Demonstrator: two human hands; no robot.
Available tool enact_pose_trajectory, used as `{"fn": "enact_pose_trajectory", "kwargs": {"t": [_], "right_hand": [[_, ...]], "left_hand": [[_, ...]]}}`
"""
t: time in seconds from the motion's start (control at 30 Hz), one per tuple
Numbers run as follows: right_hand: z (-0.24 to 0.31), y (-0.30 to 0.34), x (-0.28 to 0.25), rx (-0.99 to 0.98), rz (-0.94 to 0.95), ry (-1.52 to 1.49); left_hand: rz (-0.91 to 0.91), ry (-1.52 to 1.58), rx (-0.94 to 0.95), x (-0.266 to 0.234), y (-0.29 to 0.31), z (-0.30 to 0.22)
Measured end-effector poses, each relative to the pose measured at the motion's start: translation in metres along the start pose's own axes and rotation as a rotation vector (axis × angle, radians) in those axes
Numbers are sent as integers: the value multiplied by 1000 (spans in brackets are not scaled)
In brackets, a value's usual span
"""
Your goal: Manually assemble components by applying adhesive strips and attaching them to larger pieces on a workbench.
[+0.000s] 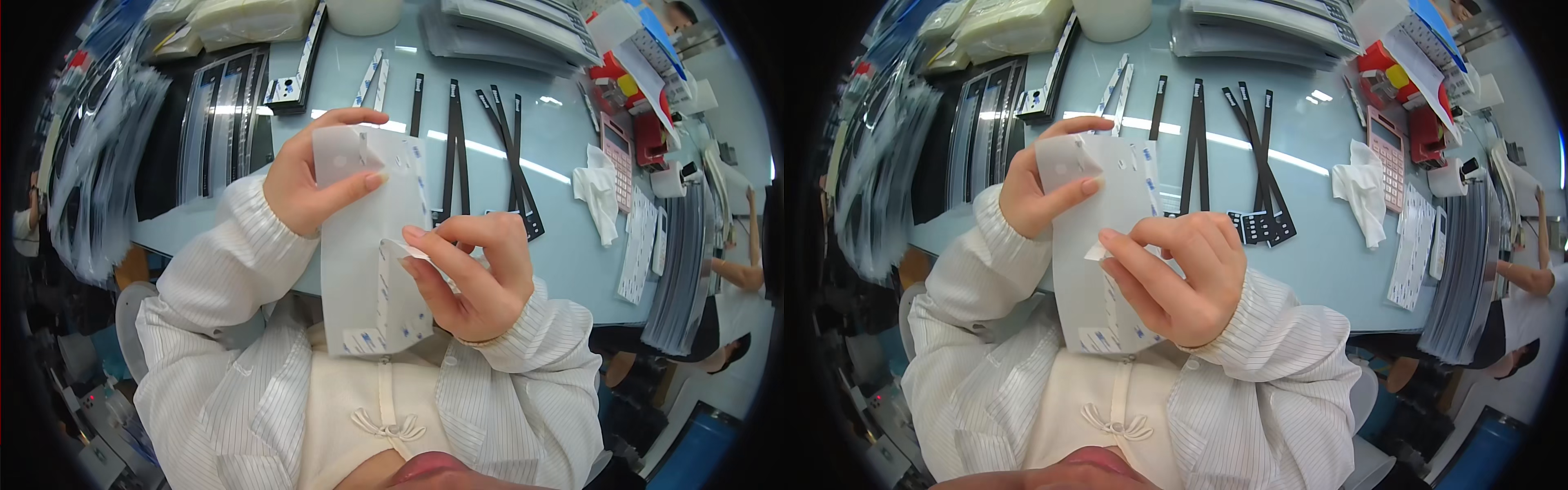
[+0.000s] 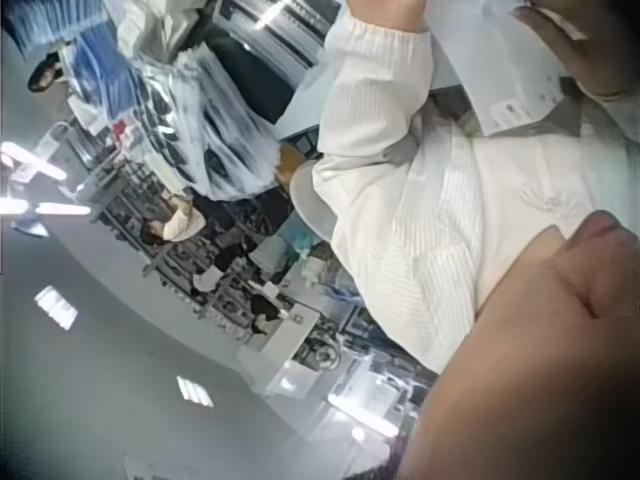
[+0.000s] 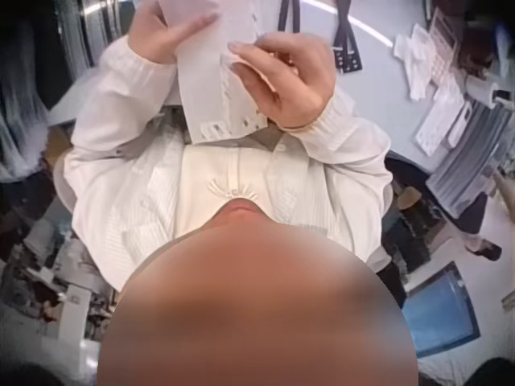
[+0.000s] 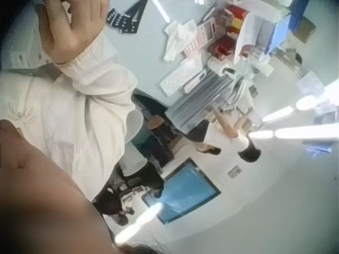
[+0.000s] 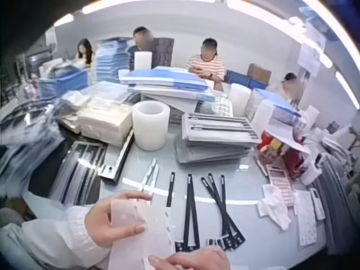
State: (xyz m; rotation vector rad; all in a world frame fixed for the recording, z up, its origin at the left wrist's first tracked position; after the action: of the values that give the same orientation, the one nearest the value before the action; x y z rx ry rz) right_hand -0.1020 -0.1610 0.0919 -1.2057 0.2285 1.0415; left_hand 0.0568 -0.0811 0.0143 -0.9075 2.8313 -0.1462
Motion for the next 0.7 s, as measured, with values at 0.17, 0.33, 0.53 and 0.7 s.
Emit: {"fn": "enact_pose_trajectory", "kwargs": {"t": [0.17, 0.33, 0.53, 0.7], "right_hand": [[-4, -7, 6, 7, 81, -7], [-8, -27, 15, 39, 71, -89], [-36, -62, 53, 31, -17, -187], [-50, -69, 96, 45, 2, -205]], "left_hand": [[-18, 216, -212, -3, -1, 30], [-5, 191, -154, -26, -9, 20], [-231, -33, -55, -82, -25, 18], [-414, -304, 88, -124, -23, 14]]}}
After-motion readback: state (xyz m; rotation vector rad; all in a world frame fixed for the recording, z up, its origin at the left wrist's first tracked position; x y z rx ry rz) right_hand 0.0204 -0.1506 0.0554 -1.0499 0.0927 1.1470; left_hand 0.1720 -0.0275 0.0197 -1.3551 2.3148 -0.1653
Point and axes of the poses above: each hand's wrist, its own y-axis away from the middle knuckle, its own x-axis out of the palm, z = x × y, the point moved 10 cm from there along -y, towards the middle knuckle, and after that the axes turned 2 degrees about y, right-handed, at the moved point
